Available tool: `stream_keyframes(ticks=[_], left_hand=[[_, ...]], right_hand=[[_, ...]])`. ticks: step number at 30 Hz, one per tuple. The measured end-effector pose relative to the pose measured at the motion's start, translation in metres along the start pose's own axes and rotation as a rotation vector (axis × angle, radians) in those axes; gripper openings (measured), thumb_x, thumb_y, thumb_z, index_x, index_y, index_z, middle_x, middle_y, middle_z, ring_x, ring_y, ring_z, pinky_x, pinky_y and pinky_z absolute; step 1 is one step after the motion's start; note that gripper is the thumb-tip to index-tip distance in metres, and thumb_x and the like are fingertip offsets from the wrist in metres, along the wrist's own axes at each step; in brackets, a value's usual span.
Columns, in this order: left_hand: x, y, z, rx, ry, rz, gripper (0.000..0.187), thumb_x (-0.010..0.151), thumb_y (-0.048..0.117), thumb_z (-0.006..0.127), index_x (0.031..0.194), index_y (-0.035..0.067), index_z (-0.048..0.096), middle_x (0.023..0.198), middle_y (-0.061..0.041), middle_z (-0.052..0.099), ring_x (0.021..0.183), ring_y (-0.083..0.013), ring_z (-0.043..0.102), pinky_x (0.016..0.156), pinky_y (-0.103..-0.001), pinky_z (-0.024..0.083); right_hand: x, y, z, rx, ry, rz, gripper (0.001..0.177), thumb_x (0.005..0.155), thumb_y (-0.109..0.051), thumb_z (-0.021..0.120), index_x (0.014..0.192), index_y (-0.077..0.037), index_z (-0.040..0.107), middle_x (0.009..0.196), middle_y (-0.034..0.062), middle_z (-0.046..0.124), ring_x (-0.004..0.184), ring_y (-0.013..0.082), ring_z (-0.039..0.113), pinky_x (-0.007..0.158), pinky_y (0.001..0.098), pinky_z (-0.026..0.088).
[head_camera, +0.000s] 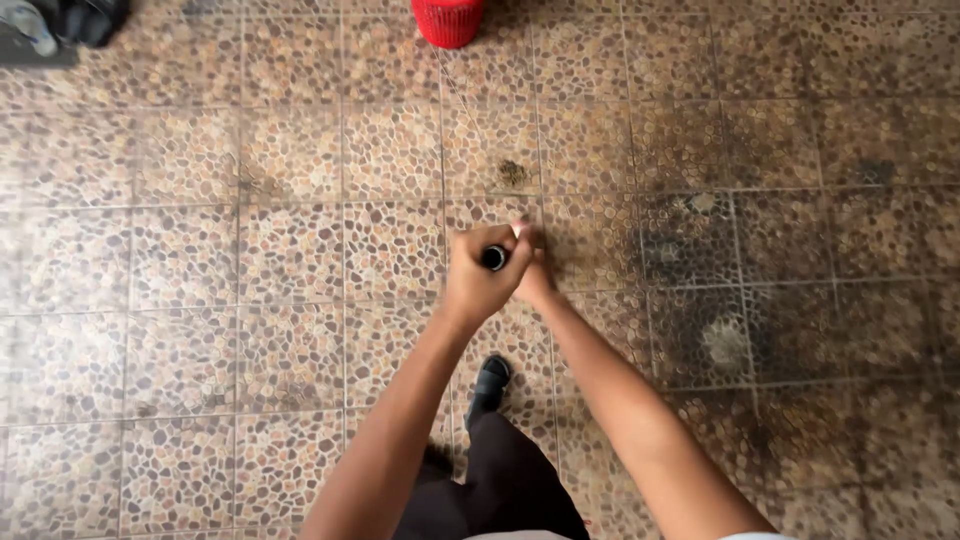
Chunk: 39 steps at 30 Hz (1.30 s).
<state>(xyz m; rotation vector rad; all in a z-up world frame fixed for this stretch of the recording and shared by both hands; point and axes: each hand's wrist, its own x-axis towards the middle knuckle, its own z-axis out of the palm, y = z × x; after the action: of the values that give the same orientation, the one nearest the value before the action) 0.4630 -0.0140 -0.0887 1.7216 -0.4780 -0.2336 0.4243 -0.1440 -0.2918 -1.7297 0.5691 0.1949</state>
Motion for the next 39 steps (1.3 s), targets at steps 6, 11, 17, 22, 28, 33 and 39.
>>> stream_keyframes(ticks=[6, 11, 17, 22, 28, 33, 39], left_hand=[[0.017, 0.05, -0.02, 0.136, -0.021, 0.177, 0.026, 0.091, 0.007, 0.072, 0.066, 0.004, 0.065, 0.058, -0.004, 0.064, 0.049, -0.0084, 0.059, 0.05, -0.024, 0.048], [0.034, 0.039, -0.015, 0.187, -0.051, 0.175, 0.026, 0.093, 0.009, 0.069, 0.067, 0.005, 0.068, 0.06, -0.005, 0.068, 0.048, -0.0105, 0.064, 0.051, -0.024, 0.055], [0.034, 0.044, -0.039, 0.171, 0.083, 0.089, 0.03, 0.097, 0.014, 0.07, 0.068, 0.006, 0.067, 0.059, -0.004, 0.068, 0.047, -0.0053, 0.061, 0.043, -0.022, 0.048], [0.017, 0.017, -0.049, 0.06, 0.175, -0.011, 0.033, 0.101, 0.018, 0.068, 0.069, 0.008, 0.066, 0.056, -0.001, 0.062, 0.044, -0.0044, 0.052, 0.039, -0.022, 0.034], [-0.005, -0.021, -0.025, -0.022, 0.2, -0.118, 0.036, 0.102, 0.026, 0.068, 0.069, 0.011, 0.065, 0.056, 0.003, 0.058, 0.044, -0.0043, 0.042, 0.039, -0.023, 0.025], [-0.021, -0.043, 0.002, -0.061, 0.21, -0.117, 0.037, 0.101, 0.024, 0.072, 0.068, 0.011, 0.061, 0.058, 0.001, 0.058, 0.047, -0.0045, 0.042, 0.042, -0.024, 0.026], [-0.004, -0.008, -0.005, -0.051, 0.152, -0.257, 0.028, 0.091, 0.01, 0.067, 0.063, 0.008, 0.061, 0.055, 0.003, 0.058, 0.046, -0.0035, 0.054, 0.041, -0.023, 0.046]], right_hand=[[0.008, 0.011, 0.061, -0.119, -0.036, -0.514, 0.024, 0.102, -0.023, 0.064, 0.112, -0.005, 0.053, 0.108, 0.0062, 0.058, 0.101, 0.0165, 0.058, 0.086, 0.035, 0.052], [0.039, 0.05, 0.098, 1.062, -0.358, -0.129, 0.026, 0.107, -0.03, 0.058, 0.12, -0.008, 0.055, 0.111, -0.0007, 0.058, 0.101, 0.0093, 0.058, 0.089, 0.0323, 0.055], [-0.055, -0.164, 0.029, 0.106, -0.276, -0.562, 0.025, 0.091, -0.018, 0.071, 0.109, -0.003, 0.063, 0.102, 0.0058, 0.066, 0.095, 0.0145, 0.065, 0.083, 0.0323, 0.057], [0.005, -0.055, 0.018, -0.452, -0.211, -0.159, 0.012, 0.104, -0.013, 0.056, 0.1, -0.007, 0.065, 0.083, 0.0068, 0.066, 0.069, 0.0175, 0.064, 0.058, 0.027, 0.056], [0.026, -0.012, -0.012, -0.589, -0.092, -0.183, 0.01, 0.097, -0.01, 0.059, 0.098, -0.006, 0.068, 0.089, 0.013, 0.059, 0.066, 0.0183, 0.063, 0.054, 0.0292, 0.057], [0.037, 0.029, -0.014, -0.631, -0.144, 0.075, 0.02, 0.105, -0.024, 0.057, 0.101, -0.005, 0.064, 0.079, 0.0103, 0.065, 0.063, 0.0216, 0.062, 0.054, 0.0362, 0.054], [0.032, 0.042, 0.028, -0.512, -0.014, -0.042, 0.017, 0.098, -0.017, 0.058, 0.105, -0.003, 0.066, 0.087, 0.0104, 0.071, 0.076, 0.0241, 0.071, 0.062, 0.0379, 0.06]])
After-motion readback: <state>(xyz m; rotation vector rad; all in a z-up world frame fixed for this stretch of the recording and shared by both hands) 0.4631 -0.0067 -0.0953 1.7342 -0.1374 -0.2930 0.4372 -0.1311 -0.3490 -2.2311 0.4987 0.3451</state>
